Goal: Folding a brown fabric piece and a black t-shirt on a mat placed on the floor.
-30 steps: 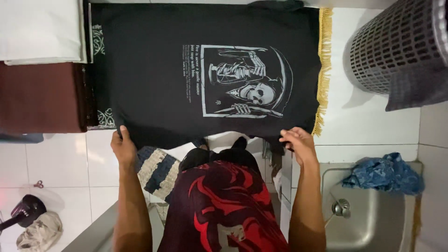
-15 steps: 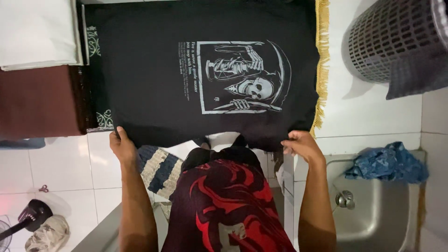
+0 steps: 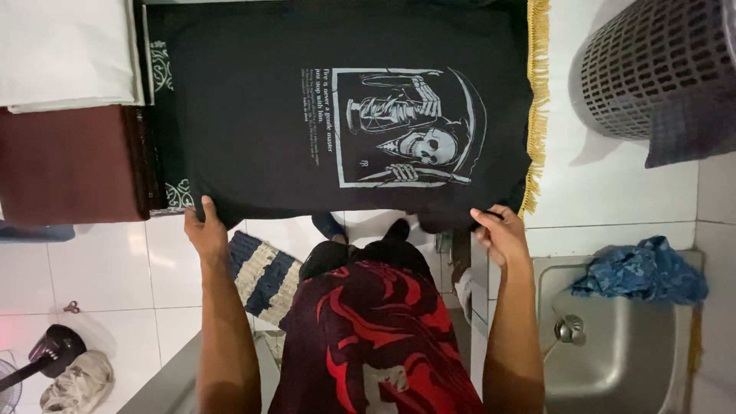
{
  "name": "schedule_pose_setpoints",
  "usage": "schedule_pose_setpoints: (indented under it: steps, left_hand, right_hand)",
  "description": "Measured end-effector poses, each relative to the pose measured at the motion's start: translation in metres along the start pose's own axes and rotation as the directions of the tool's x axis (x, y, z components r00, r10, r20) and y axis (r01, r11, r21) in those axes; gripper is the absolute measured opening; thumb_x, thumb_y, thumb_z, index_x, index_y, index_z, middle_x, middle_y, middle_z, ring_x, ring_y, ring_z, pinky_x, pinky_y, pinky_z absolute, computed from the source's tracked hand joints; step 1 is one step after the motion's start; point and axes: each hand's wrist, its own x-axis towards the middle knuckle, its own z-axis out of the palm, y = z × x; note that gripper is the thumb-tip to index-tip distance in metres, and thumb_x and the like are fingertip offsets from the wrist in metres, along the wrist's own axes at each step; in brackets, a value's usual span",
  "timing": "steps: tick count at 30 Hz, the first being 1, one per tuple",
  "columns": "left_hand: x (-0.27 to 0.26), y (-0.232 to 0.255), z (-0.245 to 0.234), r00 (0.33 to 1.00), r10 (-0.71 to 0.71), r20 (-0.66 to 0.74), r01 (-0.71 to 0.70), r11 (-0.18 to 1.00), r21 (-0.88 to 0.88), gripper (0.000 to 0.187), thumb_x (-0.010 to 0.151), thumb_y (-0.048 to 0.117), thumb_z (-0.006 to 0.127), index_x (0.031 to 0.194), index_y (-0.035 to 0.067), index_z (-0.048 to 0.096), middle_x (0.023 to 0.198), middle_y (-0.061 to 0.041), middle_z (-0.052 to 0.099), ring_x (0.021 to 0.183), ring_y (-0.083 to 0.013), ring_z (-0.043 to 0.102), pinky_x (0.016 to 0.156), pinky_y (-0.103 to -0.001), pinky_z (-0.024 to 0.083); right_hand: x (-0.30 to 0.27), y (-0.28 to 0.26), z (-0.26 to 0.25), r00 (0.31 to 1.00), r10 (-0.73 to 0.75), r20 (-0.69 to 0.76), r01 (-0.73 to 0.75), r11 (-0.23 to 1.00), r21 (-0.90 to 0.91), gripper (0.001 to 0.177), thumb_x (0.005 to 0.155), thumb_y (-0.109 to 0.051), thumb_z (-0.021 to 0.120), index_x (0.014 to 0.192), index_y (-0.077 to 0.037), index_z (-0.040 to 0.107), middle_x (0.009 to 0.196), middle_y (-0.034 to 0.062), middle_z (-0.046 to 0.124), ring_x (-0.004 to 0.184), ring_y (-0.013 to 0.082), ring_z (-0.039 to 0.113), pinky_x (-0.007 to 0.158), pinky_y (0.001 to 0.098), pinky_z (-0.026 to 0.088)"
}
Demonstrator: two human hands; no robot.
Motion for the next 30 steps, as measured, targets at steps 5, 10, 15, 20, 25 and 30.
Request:
schedule_pose_setpoints:
  steps: [5,10,15,20,25,30]
  left_hand:
    - [0.003,-0.004,0.000,1.000,0.023,-0.018,-0.023,1.000,-0.010,0.034,0.109,0.030,0.060,0.112,-0.003,0.062,0.103,-0.009,0.067,0.093,-0.0152,0.059,0.084,-0.032,0.051]
    - [0.003,-0.001,0.001,0.999,0.037,-0.025,-0.038,0.999,-0.037,0.032,0.110,0.029,0.061,0.108,-0.003,0.061,0.099,-0.007,0.064,0.090,-0.0134,0.056,0.081,-0.031,0.050]
    - [0.010,0.009,0.006,0.999,0.017,-0.042,-0.016,1.000,0.014,0.035,0.109,0.031,0.064,0.100,-0.003,0.062,0.090,-0.006,0.063,0.082,-0.0135,0.055,0.074,-0.032,0.048]
    - [0.014,0.015,0.004,0.990,0.133,-0.051,-0.124,0.981,0.151,0.039,0.110,0.031,0.063,0.097,-0.006,0.063,0.087,-0.009,0.064,0.080,-0.0155,0.055,0.073,-0.034,0.048]
    - [0.020,0.001,0.010,0.973,0.204,-0.109,-0.184,0.968,0.169,0.043,0.111,0.032,0.062,0.101,-0.009,0.063,0.090,-0.015,0.065,0.082,-0.0208,0.057,0.075,-0.038,0.049]
    - [0.023,-0.013,0.009,0.945,0.292,-0.147,-0.246,0.931,0.269,0.043,0.112,0.032,0.063,0.102,-0.011,0.064,0.091,-0.018,0.066,0.083,-0.0249,0.059,0.076,-0.040,0.050]
  right_hand:
    - [0.019,0.032,-0.040,0.988,-0.113,0.106,0.103,0.991,0.089,0.031,0.087,-0.004,0.079,0.112,-0.003,0.063,0.070,-0.0005,0.049,0.049,0.0081,0.044,0.041,0.0232,0.031]
    - [0.019,0.032,-0.063,0.999,-0.040,0.002,0.040,0.992,0.119,0.010,0.089,0.001,0.064,0.090,-0.007,0.058,0.084,0.0083,0.069,0.053,0.0107,0.055,0.043,0.0237,0.036]
    - [-0.016,-0.017,-0.025,0.992,-0.125,0.018,0.112,0.939,0.326,0.019,0.092,-0.006,0.068,0.087,-0.015,0.053,0.078,0.0027,0.061,0.048,0.0100,0.047,0.041,0.0245,0.034]
    - [0.014,-0.008,-0.027,0.999,-0.037,-0.038,0.041,0.994,0.098,0.017,0.091,-0.014,0.073,0.096,-0.025,0.062,0.059,-0.0008,0.039,0.045,0.0096,0.037,0.040,0.0255,0.029]
    - [0.020,-0.003,-0.040,0.986,-0.126,-0.106,0.144,0.971,0.188,0.038,0.093,-0.016,0.079,0.074,-0.013,0.046,0.061,-0.0030,0.043,0.046,0.0069,0.038,0.039,0.0240,0.028]
    - [0.029,0.003,-0.049,0.951,-0.236,-0.202,0.278,0.937,0.213,0.046,0.090,-0.010,0.081,0.075,-0.017,0.038,0.060,-0.0039,0.040,0.043,0.0072,0.036,0.037,0.0253,0.026]
